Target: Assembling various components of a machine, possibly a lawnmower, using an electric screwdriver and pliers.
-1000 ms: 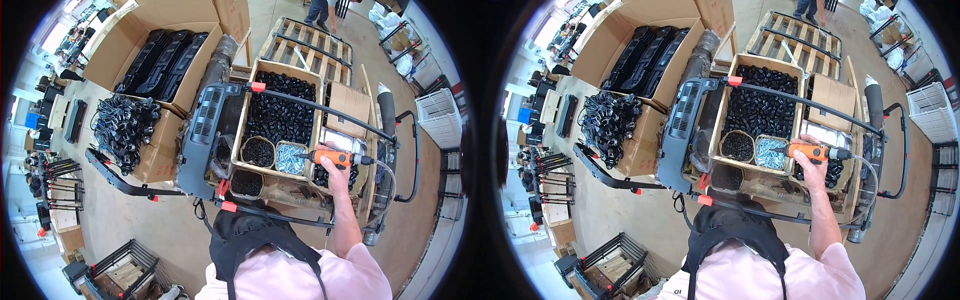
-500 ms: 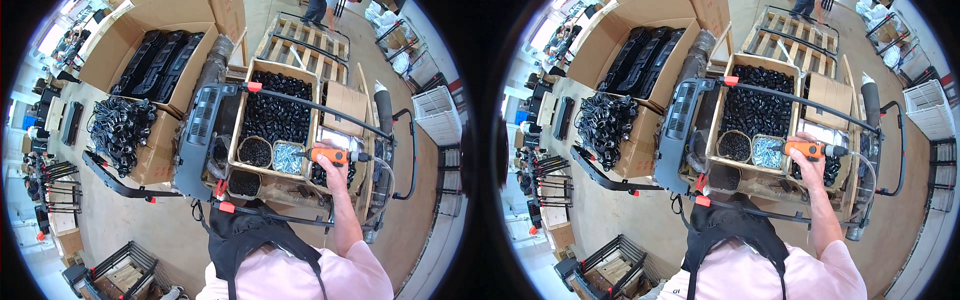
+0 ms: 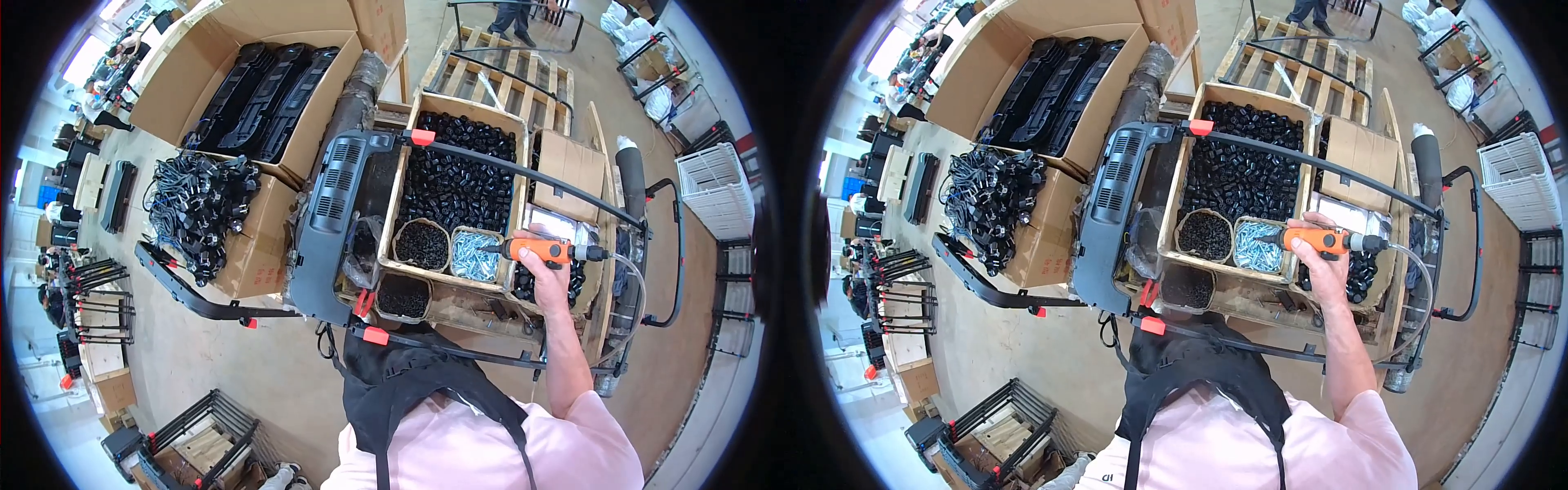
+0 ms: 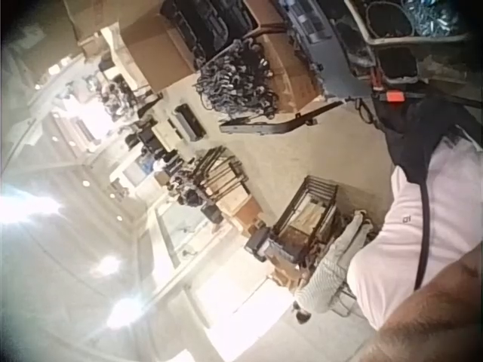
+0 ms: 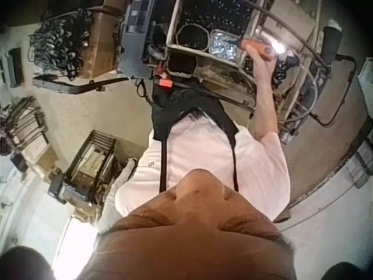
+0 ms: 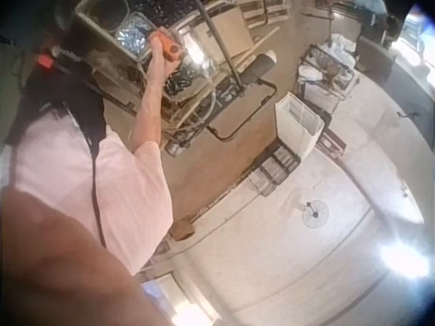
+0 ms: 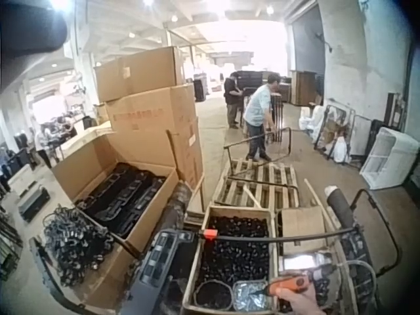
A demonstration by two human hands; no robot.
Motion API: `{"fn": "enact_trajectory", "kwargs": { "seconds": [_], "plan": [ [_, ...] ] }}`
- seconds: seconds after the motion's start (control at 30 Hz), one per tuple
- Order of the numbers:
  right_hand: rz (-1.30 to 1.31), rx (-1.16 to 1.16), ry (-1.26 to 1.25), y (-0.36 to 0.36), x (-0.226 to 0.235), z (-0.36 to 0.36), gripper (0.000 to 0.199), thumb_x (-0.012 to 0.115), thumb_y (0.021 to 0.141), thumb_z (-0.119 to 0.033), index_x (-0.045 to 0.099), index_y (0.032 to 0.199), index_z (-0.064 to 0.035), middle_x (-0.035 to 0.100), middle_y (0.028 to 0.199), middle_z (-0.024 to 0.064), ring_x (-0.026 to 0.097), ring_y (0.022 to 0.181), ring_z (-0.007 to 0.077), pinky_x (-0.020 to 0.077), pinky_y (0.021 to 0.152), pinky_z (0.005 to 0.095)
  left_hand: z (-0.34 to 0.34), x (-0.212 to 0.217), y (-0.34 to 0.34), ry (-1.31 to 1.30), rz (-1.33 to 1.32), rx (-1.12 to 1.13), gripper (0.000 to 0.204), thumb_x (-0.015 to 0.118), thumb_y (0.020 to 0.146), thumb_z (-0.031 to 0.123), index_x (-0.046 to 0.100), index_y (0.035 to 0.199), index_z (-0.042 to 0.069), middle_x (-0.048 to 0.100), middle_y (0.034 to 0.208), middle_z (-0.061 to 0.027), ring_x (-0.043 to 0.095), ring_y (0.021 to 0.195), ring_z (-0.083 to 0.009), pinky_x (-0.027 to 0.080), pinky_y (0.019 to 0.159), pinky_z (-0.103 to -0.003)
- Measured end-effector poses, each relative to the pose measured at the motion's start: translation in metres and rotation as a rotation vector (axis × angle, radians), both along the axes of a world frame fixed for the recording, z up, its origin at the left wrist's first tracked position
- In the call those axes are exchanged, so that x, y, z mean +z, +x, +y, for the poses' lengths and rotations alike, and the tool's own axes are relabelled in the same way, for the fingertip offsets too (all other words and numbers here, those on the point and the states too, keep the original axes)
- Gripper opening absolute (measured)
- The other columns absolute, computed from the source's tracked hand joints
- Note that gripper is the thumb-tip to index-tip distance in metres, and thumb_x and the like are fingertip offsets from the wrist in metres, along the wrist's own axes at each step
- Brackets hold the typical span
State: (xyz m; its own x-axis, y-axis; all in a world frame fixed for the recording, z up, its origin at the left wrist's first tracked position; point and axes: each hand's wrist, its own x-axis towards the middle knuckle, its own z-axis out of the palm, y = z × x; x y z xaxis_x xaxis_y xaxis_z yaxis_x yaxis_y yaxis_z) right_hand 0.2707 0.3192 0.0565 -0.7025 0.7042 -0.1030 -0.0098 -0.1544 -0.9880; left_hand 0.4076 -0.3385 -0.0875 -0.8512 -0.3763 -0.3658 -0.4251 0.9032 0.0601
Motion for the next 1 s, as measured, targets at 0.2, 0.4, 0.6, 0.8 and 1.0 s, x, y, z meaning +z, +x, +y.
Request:
{"fn": "enact_trajectory", "kwargs": {
  "seconds": [0.2,0.4,0.6,0.8,1.0],
  "plan": [
    [-0.005,-0.002,-0.009,0.001,0.0,0.001,0.058,0.08,0.088,-0.01,0.055,0.139,0.0002,0.073,0.125,0.0187,0.068,0.118,0.0243,0.0519,0.108,0.0413,0.008,-0.008,-0.015,0.0,0.004,-0.008,0.035,0.05,0.107,0.029,0.062,0.087,0.003,0.064,0.08,-0.0207,0.064,0.076,-0.037,0.053,0.074,-0.051],
    [-0.007,-0.017,-0.005,0.002,0.0,0.001,0.059,0.08,0.087,-0.011,0.056,0.139,-0.0001,0.073,0.125,0.0189,0.069,0.117,0.0237,0.0536,0.107,0.0401,0.015,-0.014,-0.024,-0.004,0.007,-0.007,0.035,0.051,0.106,0.029,0.062,0.086,0.004,0.064,0.08,-0.0206,0.065,0.077,-0.0369,0.053,0.075,-0.051],
    [0.004,-0.023,-0.018,0.0,0.0,-0.001,0.058,0.08,0.088,-0.01,0.055,0.139,-0.0002,0.073,0.125,0.0189,0.069,0.117,0.0235,0.0535,0.107,0.0407,0.024,-0.019,-0.039,-0.006,0.018,-0.006,0.034,0.051,0.106,0.029,0.062,0.086,0.004,0.064,0.08,-0.0204,0.065,0.077,-0.0367,0.053,0.075,-0.051],
    [0.02,-0.017,-0.02,0.002,-0.005,0.002,0.058,0.08,0.089,-0.01,0.055,0.14,0.0004,0.073,0.126,0.0186,0.069,0.117,0.0234,0.0533,0.107,0.0403,0.029,-0.028,-0.048,-0.014,0.021,-0.007,0.034,0.052,0.106,0.03,0.062,0.085,0.005,0.064,0.08,-0.0203,0.065,0.078,-0.0366,0.053,0.076,-0.051],
    [-0.007,-0.024,-0.016,0.002,-0.007,0.002,0.059,0.08,0.088,-0.01,0.055,0.14,0.0007,0.074,0.125,0.0175,0.069,0.117,0.0228,0.0531,0.107,0.0399,0.03,-0.038,-0.057,-0.024,0.024,-0.01,0.034,0.052,0.106,0.03,0.062,0.085,0.005,0.064,0.08,-0.0201,0.066,0.079,-0.0365,0.054,0.076,-0.05]
  ]
}}
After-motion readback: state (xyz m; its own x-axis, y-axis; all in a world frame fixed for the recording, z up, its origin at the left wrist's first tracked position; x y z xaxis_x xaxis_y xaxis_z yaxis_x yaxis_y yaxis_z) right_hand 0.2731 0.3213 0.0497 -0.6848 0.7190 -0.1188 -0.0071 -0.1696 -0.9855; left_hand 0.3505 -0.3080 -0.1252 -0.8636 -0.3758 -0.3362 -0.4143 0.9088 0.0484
